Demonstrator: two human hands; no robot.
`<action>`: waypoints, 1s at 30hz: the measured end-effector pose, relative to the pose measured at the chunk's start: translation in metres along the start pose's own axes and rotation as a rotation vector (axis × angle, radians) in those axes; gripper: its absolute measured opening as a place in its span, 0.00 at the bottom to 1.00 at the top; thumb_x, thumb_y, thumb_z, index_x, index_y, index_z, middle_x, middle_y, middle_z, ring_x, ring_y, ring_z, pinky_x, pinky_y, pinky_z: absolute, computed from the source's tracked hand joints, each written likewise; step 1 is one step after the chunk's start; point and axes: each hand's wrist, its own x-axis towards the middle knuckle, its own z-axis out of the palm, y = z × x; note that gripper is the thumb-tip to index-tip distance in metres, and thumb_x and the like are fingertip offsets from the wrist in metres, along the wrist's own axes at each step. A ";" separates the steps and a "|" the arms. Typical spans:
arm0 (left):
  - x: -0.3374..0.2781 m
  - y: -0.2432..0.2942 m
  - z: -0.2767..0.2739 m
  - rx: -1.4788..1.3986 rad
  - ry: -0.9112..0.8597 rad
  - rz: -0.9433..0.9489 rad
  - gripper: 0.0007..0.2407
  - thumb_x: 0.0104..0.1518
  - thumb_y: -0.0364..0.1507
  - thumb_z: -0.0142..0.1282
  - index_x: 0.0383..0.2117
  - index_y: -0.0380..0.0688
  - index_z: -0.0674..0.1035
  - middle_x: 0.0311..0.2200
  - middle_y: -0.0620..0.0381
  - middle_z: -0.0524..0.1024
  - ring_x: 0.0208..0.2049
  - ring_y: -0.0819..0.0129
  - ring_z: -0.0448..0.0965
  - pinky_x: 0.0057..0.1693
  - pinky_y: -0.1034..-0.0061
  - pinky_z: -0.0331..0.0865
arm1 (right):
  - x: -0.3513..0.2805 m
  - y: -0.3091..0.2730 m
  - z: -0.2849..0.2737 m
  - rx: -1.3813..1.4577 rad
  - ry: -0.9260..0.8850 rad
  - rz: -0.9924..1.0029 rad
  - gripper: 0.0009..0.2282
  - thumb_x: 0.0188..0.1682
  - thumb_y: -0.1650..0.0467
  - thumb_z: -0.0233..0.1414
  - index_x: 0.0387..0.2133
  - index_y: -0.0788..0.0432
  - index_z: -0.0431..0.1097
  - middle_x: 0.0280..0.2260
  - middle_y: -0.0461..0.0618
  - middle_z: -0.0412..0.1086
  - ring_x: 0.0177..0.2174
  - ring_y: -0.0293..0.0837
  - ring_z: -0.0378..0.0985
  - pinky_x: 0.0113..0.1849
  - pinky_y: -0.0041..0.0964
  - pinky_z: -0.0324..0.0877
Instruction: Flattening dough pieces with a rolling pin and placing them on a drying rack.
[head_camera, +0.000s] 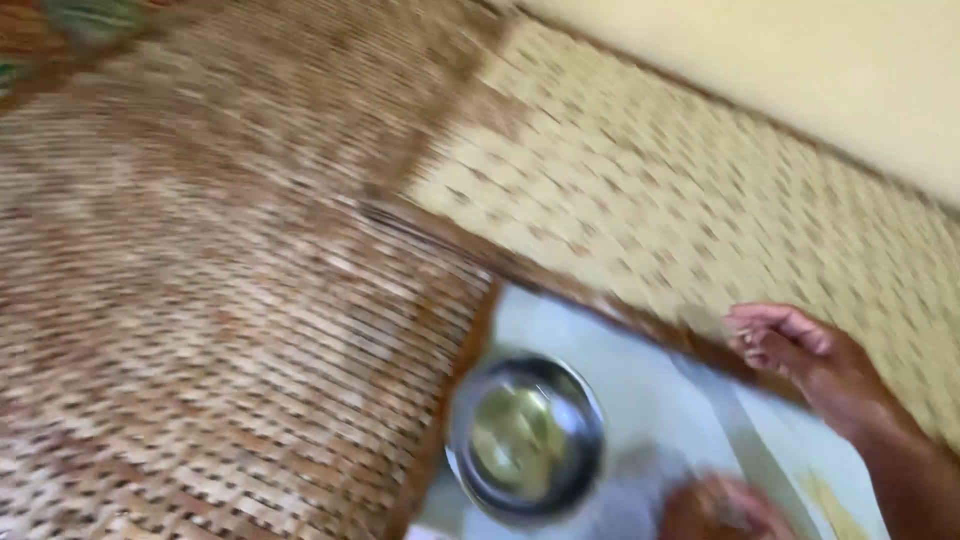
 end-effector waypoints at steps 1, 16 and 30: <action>0.007 0.056 0.016 -0.049 -0.013 -0.057 0.08 0.55 0.13 0.58 0.31 0.44 0.80 0.42 0.56 0.81 0.45 0.69 0.81 0.53 0.72 0.77 | -0.025 0.017 -0.028 0.043 0.007 0.033 0.15 0.54 0.68 0.49 0.52 0.57 0.72 0.45 0.53 0.76 0.46 0.44 0.77 0.47 0.43 0.72; 0.046 0.226 0.021 0.246 0.040 -0.439 0.18 0.67 0.40 0.42 0.39 0.43 0.84 0.42 0.53 0.84 0.46 0.67 0.82 0.51 0.69 0.72 | -0.260 0.178 -0.123 0.366 0.459 0.136 0.12 0.51 0.71 0.54 0.49 0.57 0.71 0.40 0.46 0.76 0.41 0.42 0.78 0.44 0.39 0.73; 0.045 0.225 0.035 0.319 -0.073 -0.524 0.12 0.66 0.36 0.46 0.46 0.48 0.80 0.46 0.61 0.81 0.48 0.72 0.77 0.55 0.72 0.68 | -0.192 0.068 -0.008 -0.495 0.232 0.268 0.14 0.44 0.66 0.63 0.41 0.54 0.72 0.36 0.48 0.77 0.36 0.42 0.81 0.41 0.38 0.76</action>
